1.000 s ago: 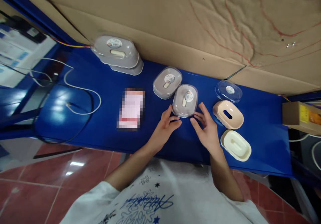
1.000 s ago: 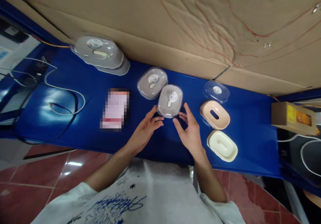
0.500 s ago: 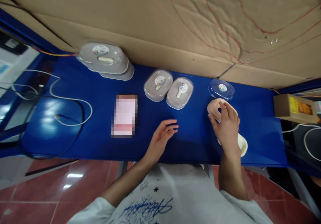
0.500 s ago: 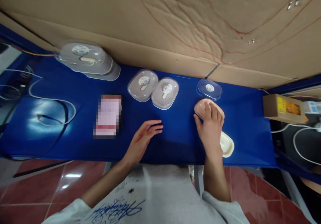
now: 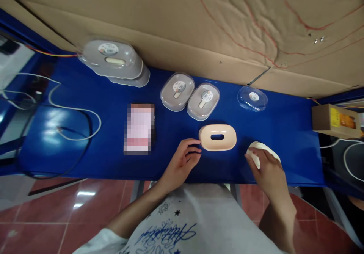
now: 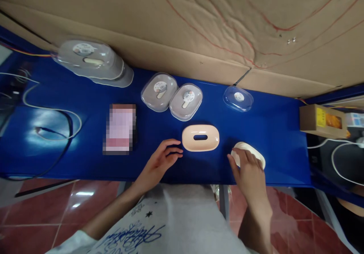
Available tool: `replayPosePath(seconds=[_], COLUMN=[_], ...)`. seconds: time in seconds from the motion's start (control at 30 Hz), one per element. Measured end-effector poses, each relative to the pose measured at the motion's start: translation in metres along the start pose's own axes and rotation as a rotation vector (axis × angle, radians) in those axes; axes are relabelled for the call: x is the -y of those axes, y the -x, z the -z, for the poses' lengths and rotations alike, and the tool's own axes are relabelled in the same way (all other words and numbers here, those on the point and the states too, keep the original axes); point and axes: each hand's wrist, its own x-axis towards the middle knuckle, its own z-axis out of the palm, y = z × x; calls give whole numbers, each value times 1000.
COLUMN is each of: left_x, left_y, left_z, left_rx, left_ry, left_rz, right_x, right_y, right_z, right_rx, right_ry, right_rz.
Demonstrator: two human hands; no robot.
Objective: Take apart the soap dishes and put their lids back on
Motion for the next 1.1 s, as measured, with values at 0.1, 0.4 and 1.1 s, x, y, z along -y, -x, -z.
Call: replayPosePath(seconds=[0.1, 0.4, 1.1], left_x=[6, -2, -27], left_y=[-5, -2, 1], left_z=[-11, -14, 30], left_rx=[178, -17, -227], left_ry=[121, -421, 406], left_rz=[44, -371, 161], right_x=[-4, 79, 116], right_y=[16, -2, -40], right_z=[-7, -7, -31], right_rx=[142, 156, -155], right_ry=[-58, -496, -647], right_rz=[-2, 457, 655])
